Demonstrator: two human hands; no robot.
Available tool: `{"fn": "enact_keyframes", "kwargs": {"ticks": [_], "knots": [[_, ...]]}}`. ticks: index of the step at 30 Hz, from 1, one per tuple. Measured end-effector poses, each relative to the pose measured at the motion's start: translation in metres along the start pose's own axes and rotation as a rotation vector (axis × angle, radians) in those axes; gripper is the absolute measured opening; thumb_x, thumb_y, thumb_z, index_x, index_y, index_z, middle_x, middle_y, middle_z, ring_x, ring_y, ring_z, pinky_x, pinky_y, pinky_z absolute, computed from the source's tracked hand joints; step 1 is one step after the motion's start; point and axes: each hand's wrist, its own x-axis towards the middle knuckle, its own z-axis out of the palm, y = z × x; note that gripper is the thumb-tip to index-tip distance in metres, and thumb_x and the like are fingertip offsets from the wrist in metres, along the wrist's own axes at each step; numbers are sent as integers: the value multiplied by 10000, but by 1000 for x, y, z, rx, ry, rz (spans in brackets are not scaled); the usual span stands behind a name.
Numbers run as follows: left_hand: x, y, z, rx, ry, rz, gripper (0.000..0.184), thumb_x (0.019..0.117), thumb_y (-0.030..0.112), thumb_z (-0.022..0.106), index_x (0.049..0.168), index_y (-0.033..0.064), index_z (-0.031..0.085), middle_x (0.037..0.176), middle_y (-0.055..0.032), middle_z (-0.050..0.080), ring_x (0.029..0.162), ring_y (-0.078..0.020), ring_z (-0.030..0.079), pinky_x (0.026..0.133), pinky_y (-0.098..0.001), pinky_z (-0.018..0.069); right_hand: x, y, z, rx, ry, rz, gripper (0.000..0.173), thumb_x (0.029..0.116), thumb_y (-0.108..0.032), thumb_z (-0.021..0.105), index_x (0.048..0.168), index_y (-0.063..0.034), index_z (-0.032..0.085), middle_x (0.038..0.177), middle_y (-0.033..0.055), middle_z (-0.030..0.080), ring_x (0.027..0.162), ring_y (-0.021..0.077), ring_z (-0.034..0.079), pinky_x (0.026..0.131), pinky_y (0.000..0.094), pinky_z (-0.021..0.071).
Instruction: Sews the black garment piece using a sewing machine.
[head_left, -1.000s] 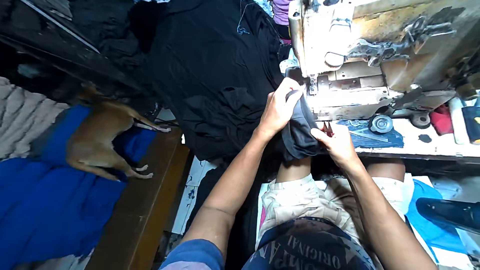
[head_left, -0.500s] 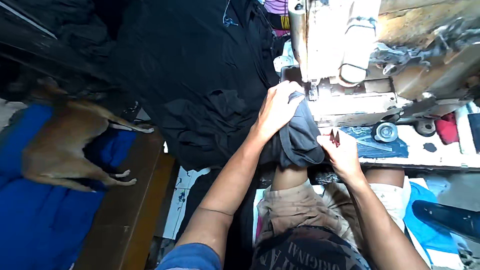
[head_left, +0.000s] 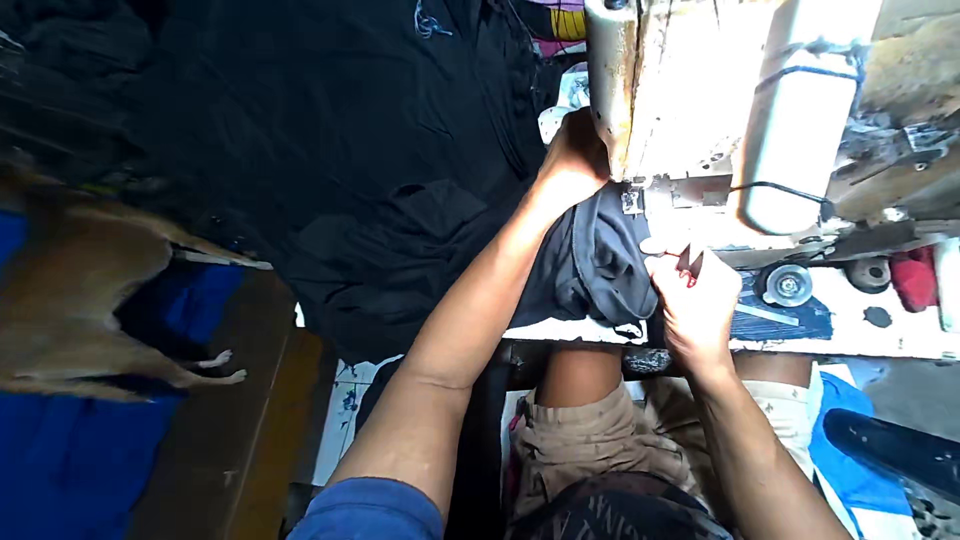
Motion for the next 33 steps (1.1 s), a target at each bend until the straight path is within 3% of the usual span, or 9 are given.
{"fn": "enact_keyframes", "kwargs": {"ticks": [5, 7, 13, 25, 33], "knots": [[1, -7, 1, -186, -28, 149, 223, 834, 80, 773, 1033, 17, 695, 966, -23, 726, 961, -12, 673, 896, -210, 542, -11, -5, -4, 69, -29, 17, 209, 898, -16, 702, 1091, -73, 759, 756, 6, 676, 538, 78, 534, 476, 234, 458], [-1, -8, 3, -240, -13, 159, 198, 843, 65, 764, 1024, 24, 695, 960, -12, 726, 956, -5, 677, 890, -207, 551, -13, -5, -4, 66, -24, 28, 204, 903, -20, 694, 1087, -77, 761, 717, 4, 656, 509, 81, 515, 452, 242, 442], [4, -12, 1, -348, -30, 138, 243, 838, 65, 780, 1055, 24, 679, 983, -10, 719, 971, -15, 676, 896, -220, 560, -4, -4, 0, 59, -5, -20, 183, 908, -27, 694, 1069, -79, 762, 773, 13, 682, 538, 81, 548, 466, 244, 472], [8, -14, -1, -340, -98, 157, 227, 837, 56, 759, 1052, 39, 685, 975, 11, 722, 954, 7, 675, 881, -209, 560, -4, -5, 0, 65, -40, 27, 188, 930, -46, 691, 1097, -91, 766, 730, 25, 660, 487, 101, 508, 423, 264, 437], [8, -18, 1, -296, -113, 220, 240, 847, 83, 755, 1066, 17, 686, 997, -19, 721, 976, -17, 671, 897, -226, 548, -6, -8, -2, 100, -75, 5, 204, 944, -49, 678, 1126, -85, 763, 723, 35, 655, 479, 105, 493, 419, 268, 430]]}}
